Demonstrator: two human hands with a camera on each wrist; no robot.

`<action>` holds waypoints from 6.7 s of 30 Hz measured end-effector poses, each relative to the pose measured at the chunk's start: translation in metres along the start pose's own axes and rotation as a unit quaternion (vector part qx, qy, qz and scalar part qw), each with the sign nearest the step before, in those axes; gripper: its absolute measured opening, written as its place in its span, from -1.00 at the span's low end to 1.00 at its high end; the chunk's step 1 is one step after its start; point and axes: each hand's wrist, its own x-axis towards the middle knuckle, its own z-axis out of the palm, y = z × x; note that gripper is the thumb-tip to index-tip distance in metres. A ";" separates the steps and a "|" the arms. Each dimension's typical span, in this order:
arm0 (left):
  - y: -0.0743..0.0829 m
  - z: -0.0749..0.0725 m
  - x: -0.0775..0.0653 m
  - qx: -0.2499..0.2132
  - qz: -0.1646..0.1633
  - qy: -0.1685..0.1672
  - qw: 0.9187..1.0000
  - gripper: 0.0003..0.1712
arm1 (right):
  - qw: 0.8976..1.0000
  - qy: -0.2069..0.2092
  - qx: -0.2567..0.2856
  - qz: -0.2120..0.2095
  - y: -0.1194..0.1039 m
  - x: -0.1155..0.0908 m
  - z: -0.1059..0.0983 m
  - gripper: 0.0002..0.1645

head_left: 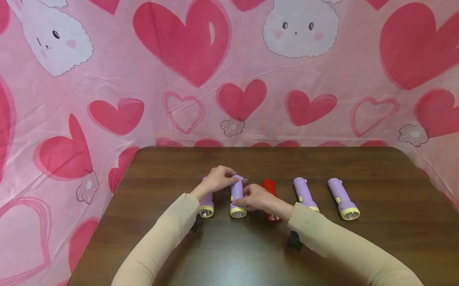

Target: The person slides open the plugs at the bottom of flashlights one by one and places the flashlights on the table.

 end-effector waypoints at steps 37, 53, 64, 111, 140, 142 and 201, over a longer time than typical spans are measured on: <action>0.000 0.010 0.001 0.034 0.021 0.001 0.999 -0.63 | 0.997 0.015 -0.077 -0.010 -0.004 -0.007 -0.011 -0.57; -0.001 0.012 0.001 0.041 0.031 0.016 0.999 -0.65 | 0.999 0.023 -0.030 -0.019 -0.003 -0.018 -0.029 -0.29; -0.003 0.012 0.001 0.040 0.028 0.014 0.999 -0.64 | 0.998 0.030 -0.053 -0.027 0.002 -0.033 -0.050 -0.30; -0.001 0.012 -0.003 0.036 0.028 0.018 0.999 -0.65 | 0.994 0.055 -0.082 -0.054 0.047 -0.054 -0.071 -0.30; -0.001 0.011 -0.003 0.025 0.032 0.009 0.999 -0.63 | 0.994 0.049 -0.097 -0.002 0.051 -0.044 -0.061 -0.33; 0.000 0.011 -0.003 0.027 0.033 0.010 0.999 -0.63 | 0.994 0.049 -0.095 0.000 0.051 -0.043 -0.060 -0.36; -0.006 0.014 0.000 0.022 0.033 0.018 0.999 -0.63 | 0.998 0.054 -0.034 0.028 0.048 -0.040 -0.056 -0.44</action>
